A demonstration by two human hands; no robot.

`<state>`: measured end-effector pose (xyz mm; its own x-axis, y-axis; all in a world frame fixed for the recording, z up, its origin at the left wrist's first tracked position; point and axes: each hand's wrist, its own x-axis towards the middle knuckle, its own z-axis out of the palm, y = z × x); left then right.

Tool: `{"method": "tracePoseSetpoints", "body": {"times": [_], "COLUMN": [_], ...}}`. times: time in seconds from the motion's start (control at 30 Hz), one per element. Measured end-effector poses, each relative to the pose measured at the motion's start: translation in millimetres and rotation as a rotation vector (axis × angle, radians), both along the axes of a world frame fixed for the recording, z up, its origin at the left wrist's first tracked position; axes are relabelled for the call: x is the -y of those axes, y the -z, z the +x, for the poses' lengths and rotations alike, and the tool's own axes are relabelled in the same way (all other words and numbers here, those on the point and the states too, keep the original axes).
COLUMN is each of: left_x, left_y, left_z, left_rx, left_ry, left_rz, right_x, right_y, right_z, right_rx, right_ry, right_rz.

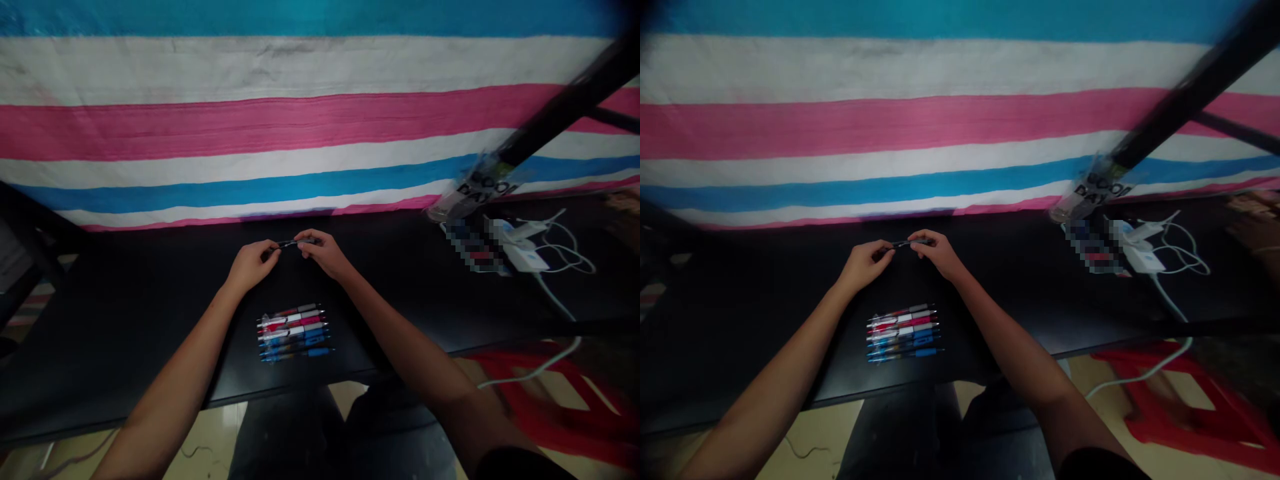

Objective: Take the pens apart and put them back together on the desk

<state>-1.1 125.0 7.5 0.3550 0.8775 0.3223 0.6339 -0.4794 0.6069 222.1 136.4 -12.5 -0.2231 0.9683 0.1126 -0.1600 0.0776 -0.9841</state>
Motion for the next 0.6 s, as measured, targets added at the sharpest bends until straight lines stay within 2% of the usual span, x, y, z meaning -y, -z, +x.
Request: {"method": "tracePoseSetpoints", "body": {"times": [0.43,0.6], "left_x": [-0.7,-0.5], "left_y": [3.3,3.2], "left_z": [-0.6,0.1], "left_rx": [0.034,0.021], "left_ry": [0.041,0.052], "left_rz": [0.011,0.007], "right_x": [0.8,2.3], "right_y": [-0.8,-1.2], "right_z": [-1.9,-4.3], "right_rx": [-0.004,-0.009], "right_ry": [-0.024,-0.081], "right_rz": [-0.025,-0.031]}}
